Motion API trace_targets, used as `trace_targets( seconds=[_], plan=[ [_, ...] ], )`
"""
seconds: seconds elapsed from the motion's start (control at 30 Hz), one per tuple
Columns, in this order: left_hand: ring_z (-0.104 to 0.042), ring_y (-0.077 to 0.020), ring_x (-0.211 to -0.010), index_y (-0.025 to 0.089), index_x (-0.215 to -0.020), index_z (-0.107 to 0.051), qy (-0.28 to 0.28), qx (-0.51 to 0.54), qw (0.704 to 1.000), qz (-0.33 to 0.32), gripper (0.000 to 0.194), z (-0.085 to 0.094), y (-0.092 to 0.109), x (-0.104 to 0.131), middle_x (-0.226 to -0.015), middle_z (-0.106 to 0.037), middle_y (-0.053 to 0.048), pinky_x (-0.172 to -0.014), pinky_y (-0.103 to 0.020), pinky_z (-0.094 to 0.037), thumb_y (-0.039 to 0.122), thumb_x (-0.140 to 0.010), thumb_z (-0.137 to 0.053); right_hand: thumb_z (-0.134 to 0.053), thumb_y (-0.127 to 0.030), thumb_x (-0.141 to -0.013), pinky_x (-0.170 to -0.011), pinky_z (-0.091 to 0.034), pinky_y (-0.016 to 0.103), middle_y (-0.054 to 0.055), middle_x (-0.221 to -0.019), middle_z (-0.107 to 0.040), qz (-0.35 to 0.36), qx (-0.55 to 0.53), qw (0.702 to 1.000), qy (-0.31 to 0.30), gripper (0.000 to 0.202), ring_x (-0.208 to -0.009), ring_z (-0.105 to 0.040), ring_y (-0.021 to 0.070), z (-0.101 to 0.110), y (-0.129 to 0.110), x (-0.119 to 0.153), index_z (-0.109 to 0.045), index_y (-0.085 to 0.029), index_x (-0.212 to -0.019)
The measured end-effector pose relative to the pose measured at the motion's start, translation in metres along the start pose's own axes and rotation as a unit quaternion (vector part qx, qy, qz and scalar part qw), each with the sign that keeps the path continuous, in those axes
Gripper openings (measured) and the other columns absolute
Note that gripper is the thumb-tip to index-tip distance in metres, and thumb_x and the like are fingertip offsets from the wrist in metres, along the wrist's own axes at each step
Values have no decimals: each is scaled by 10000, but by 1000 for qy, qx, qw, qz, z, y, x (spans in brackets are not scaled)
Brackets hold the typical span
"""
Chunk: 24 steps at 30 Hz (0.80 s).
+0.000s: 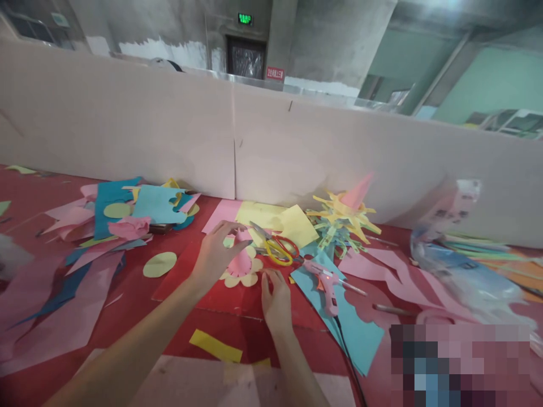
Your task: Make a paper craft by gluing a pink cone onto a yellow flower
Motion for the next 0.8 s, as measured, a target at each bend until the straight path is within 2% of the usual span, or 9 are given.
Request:
trace_targets(
  seconds=[0.07,0.17,0.23,0.3,0.4,0.57,0.7,0.8],
  plan=[
    [-587,-144,-809,208,-785,-586,-21,2,1000,4,45,2,-3,0,-854,-613,-9,-729,-258,-448,241,-765,-562,-430,-356,-827,-793,-447,318,88,-898,-649,-71,-31,997,29,286,-839,-595,192,-2,-1,-3,-628,-155,-872],
    [-600,-142,-828,207,-772,-602,-21,16,999,17,76,9,-4,-3,-867,-647,-7,-749,-249,-452,235,-779,-533,-420,-371,-818,-758,-448,317,84,-862,-650,-140,-58,984,97,308,-805,-592,193,-6,-4,-4,-618,-142,-878],
    [-604,-140,-861,219,-834,-621,-22,36,999,29,109,16,-3,-5,-922,-662,-3,-783,-244,-455,226,-778,-527,-409,-375,-824,-781,-436,322,85,-899,-637,-117,-48,983,132,312,-843,-577,193,-7,-6,-3,-607,-147,-903],
    [-606,-143,-894,236,-919,-625,-36,60,996,47,173,22,-3,-8,-980,-665,0,-806,-245,-461,230,-776,-528,-407,-362,-831,-794,-428,327,89,-947,-618,-68,-21,988,140,296,-889,-557,195,-8,-9,-2,-594,-157,-935],
    [-606,-157,-931,243,-996,-614,-89,98,989,71,238,25,-6,-11,-1033,-657,-9,-816,-264,-478,246,-775,-527,-414,-321,-844,-772,-430,328,89,-962,-597,6,35,994,104,253,-884,-540,193,-8,-13,0,-589,-180,-960],
    [-577,-167,-1010,220,-1003,-615,-163,147,975,43,252,17,-17,-10,-1081,-638,-34,-904,-313,-450,228,-776,-507,-439,-282,-856,-792,-427,344,80,-940,-583,108,110,987,52,211,-890,-524,197,-11,-17,2,-611,-220,-962],
    [-471,-178,-1170,253,-1222,-472,-187,120,975,32,483,19,-22,-8,-1272,-517,-44,-966,-322,-402,271,-748,-559,-501,-263,-826,-795,-426,352,66,-985,-582,110,136,985,9,168,-915,-514,206,-15,-14,1,-602,-235,-956],
    [-381,-214,-1252,279,-1332,-328,-248,59,966,47,675,28,-29,-9,-1385,-386,-56,-972,-344,-393,374,-718,-592,-538,-276,-806,-787,-417,352,58,-966,-589,91,137,986,-2,132,-895,-513,208,-16,-12,1,-588,-223,-916]
  ],
)
Point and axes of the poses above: each hand's wrist, its own x-axis away from the middle knuckle, its own z-axis out of the back of the hand, y = z × x, the point moved 1 cm from there along -x, towards the middle knuckle
